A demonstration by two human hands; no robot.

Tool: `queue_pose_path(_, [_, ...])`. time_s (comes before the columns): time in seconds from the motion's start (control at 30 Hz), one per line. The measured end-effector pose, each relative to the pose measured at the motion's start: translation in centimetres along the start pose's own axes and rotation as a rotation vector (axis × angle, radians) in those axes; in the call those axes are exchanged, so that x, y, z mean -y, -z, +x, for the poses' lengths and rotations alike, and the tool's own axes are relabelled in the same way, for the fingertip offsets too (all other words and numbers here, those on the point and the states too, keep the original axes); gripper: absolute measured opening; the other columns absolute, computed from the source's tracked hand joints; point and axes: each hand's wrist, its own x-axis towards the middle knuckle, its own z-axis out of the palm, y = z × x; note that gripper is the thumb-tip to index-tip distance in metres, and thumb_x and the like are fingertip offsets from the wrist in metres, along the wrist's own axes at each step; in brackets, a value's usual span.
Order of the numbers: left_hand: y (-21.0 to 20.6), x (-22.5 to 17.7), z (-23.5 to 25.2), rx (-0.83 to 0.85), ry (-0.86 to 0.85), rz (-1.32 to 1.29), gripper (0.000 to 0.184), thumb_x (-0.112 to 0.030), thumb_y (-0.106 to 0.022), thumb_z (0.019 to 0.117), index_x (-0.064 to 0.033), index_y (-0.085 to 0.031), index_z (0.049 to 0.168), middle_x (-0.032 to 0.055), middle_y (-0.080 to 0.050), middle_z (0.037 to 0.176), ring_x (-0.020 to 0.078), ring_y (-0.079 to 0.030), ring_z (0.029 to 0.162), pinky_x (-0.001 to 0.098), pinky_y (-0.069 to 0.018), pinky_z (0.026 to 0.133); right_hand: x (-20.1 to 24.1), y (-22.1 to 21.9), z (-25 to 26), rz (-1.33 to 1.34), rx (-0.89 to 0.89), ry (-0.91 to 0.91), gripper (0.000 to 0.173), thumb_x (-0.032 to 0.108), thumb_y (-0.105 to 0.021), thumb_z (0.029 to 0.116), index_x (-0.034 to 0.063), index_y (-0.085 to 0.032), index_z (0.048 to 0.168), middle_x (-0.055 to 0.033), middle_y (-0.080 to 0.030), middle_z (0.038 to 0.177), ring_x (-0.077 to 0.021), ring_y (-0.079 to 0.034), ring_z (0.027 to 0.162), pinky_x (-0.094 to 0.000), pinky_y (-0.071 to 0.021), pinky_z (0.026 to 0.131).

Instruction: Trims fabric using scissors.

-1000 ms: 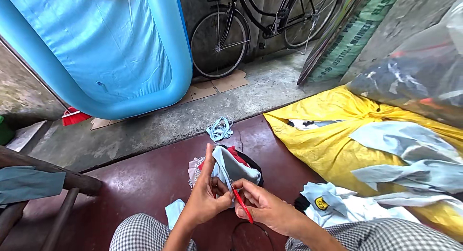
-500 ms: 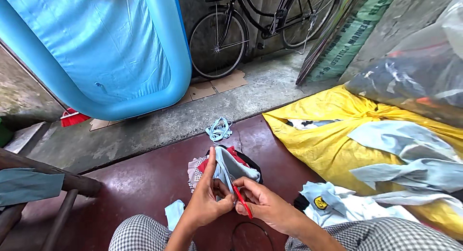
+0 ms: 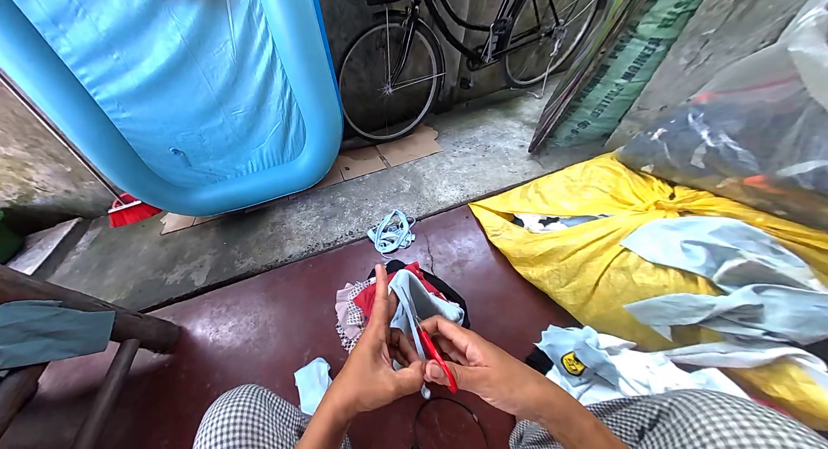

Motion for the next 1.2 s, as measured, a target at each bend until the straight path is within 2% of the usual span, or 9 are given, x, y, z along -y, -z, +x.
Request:
queue_pose_path(0.13, [-0.2,0.1,0.0,0.016,0.005,0.024,0.131,-0.004,-0.082,0.0806,-0.026,0.02,0.161,0.0163,-0.035,0.158,0.0165,-0.07,0.077,0.0341,-0.0644,0.07,0.0,0.4,0.0,-0.021,0.008,-0.021,0.053,0.036,-0.074,0.094,0.0092,-0.051,0.133,-0.0047,-0.066,0.103,-0.0132,-0.066,0.09,-0.0307,-0.0567,0.08])
queue_pose_path(0.27, [0.3,0.1,0.1,0.047,0.051,0.009,0.13,0.003,-0.079,0.0791,-0.0298,0.016,0.162,0.0146,-0.034,0.158,0.0162,-0.069,0.074,0.0341,-0.0639,0.068,0.3,0.3,0.0,-0.062,-0.073,-0.076,0.044,0.032,-0.074,0.0931,0.011,-0.057,0.127,-0.0012,-0.067,0.091,-0.0117,-0.066,0.076,-0.0277,-0.0561,0.067])
queue_pose_path(0.33, [1.1,0.0,0.2,0.025,0.066,0.013,0.12,0.002,-0.077,0.0823,-0.0272,0.004,0.165,0.0121,-0.036,0.159,0.0155,-0.069,0.076,0.0337,-0.0637,0.07,0.4,0.4,-0.1,-0.065,-0.064,-0.092,0.041,0.031,-0.073,0.094,0.0112,-0.057,0.126,-0.0007,-0.068,0.089,-0.0105,-0.065,0.073,-0.0257,-0.0544,0.063])
queue_pose_path(0.47, [2.5,0.0,0.7,-0.215,0.096,0.037,0.078,-0.014,-0.076,0.0906,-0.0162,-0.039,0.159,0.0103,-0.057,0.142,0.0212,-0.071,0.09,0.0384,-0.0632,0.079,0.5,0.3,-0.4,-0.156,-0.065,-0.128,0.043,0.034,-0.073,0.0934,0.0115,-0.058,0.127,-0.0023,-0.068,0.09,-0.0127,-0.066,0.074,-0.0291,-0.0566,0.066])
queue_pose_path(0.53, [2.9,0.3,1.0,-0.333,0.097,0.038,0.064,-0.014,-0.072,0.0928,-0.0128,-0.049,0.153,0.0125,-0.064,0.131,0.0232,-0.071,0.09,0.0388,-0.0629,0.08,0.3,0.2,-0.5,-0.256,-0.081,-0.154,0.044,0.038,-0.072,0.0939,0.013,-0.059,0.128,-0.003,-0.069,0.092,-0.0146,-0.068,0.077,-0.0324,-0.0584,0.071])
queue_pose_path(0.6, [2.9,0.6,1.1,-0.391,0.083,0.029,0.059,-0.009,-0.071,0.0928,-0.0106,-0.053,0.149,0.0136,-0.067,0.128,0.0245,-0.071,0.092,0.0393,-0.0625,0.083,0.1,0.1,-0.5,-0.364,-0.099,-0.183,0.043,0.041,-0.07,0.0944,0.0152,-0.059,0.127,-0.002,-0.069,0.092,-0.0142,-0.068,0.079,-0.0336,-0.0585,0.072])
queue_pose_path(0.73, [2.4,0.8,1.3,-0.411,0.084,-0.006,0.068,0.002,-0.075,0.0854,-0.0116,-0.054,0.149,0.013,-0.062,0.136,0.0257,-0.072,0.097,0.0404,-0.0637,0.083,-0.2,-0.3,-0.5,-0.495,-0.145,-0.212,0.042,0.042,-0.068,0.0951,0.0173,-0.06,0.128,-0.001,-0.069,0.094,-0.0135,-0.068,0.08,-0.0347,-0.0582,0.073])
queue_pose_path(0.97, [1.9,1.0,1.5,-0.401,0.113,-0.057,0.08,0.006,-0.078,0.0804,-0.0169,-0.051,0.152,0.0116,-0.057,0.141,0.025,-0.072,0.084,0.0395,-0.0649,0.075,-0.3,-0.3,-0.4,-0.479,-0.145,-0.236,0.043,0.04,-0.069,0.0952,0.0163,-0.059,0.129,-0.0023,-0.069,0.098,-0.0138,-0.068,0.083,-0.0347,-0.0582,0.076])
queue_pose_path(1.2, [1.5,0.6,1.5,-0.384,0.102,-0.053,0.086,0.005,-0.078,0.0792,-0.0181,-0.046,0.155,0.0084,-0.051,0.148,0.0219,-0.071,0.081,0.0379,-0.0647,0.072,-0.2,-0.4,-0.3,-0.219,-0.031,-0.199,0.052,0.04,-0.071,0.0945,0.0129,-0.052,0.134,-0.0022,-0.065,0.099,-0.0118,-0.065,0.082,-0.0298,-0.0558,0.073])
